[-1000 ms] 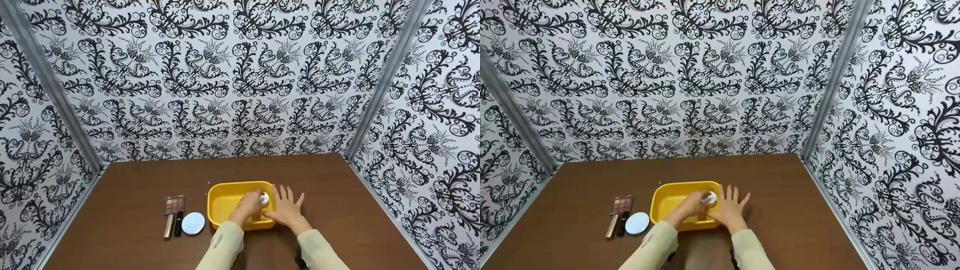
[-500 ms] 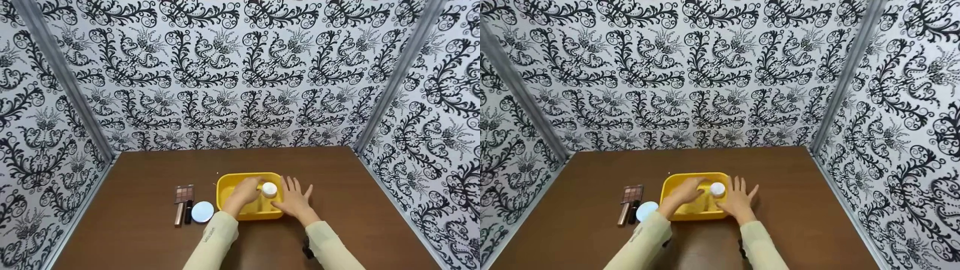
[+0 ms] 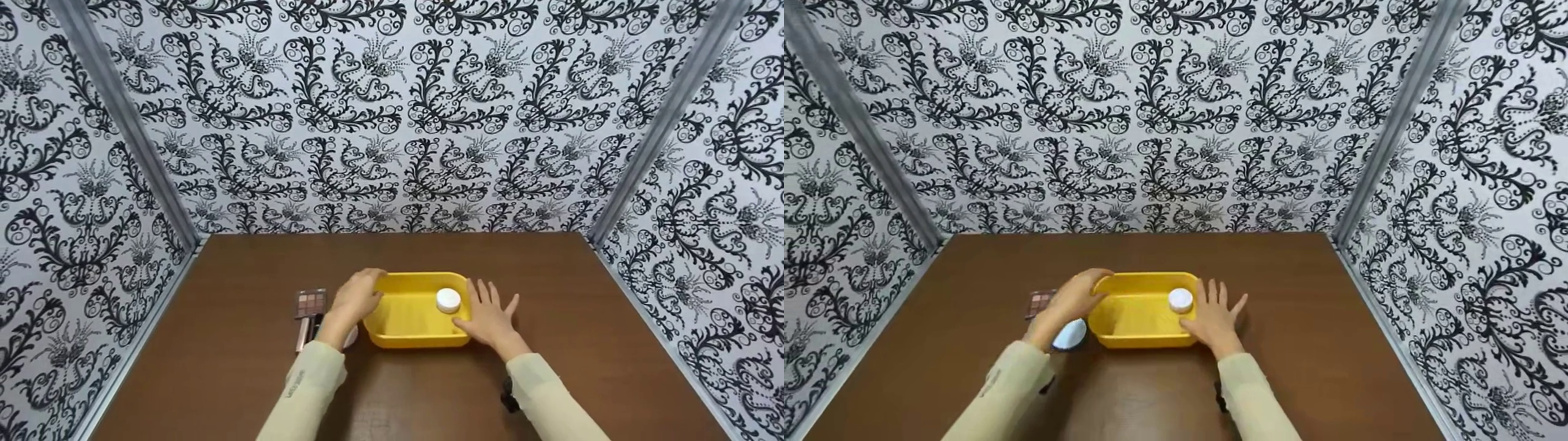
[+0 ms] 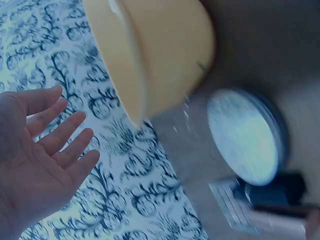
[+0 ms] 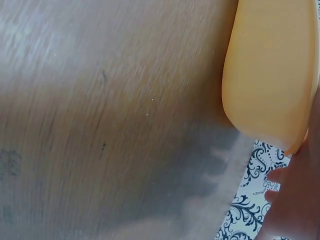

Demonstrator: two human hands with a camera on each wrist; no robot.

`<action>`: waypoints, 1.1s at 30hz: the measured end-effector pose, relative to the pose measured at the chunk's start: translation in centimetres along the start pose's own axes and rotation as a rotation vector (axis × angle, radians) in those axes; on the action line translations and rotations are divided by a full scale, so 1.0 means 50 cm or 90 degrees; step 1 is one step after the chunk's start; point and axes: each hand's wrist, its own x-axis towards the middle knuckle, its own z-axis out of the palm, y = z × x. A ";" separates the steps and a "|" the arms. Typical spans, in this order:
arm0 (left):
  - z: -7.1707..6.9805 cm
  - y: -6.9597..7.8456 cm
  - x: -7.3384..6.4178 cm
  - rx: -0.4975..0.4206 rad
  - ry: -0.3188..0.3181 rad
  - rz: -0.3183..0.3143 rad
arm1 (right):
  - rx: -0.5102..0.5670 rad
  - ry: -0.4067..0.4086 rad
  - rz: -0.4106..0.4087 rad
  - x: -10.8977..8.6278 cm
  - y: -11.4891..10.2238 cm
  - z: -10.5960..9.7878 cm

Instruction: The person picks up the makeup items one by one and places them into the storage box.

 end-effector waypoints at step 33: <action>0.061 -0.136 -0.098 0.063 -0.073 -0.080 | 0.023 0.030 -0.002 0.000 0.000 0.007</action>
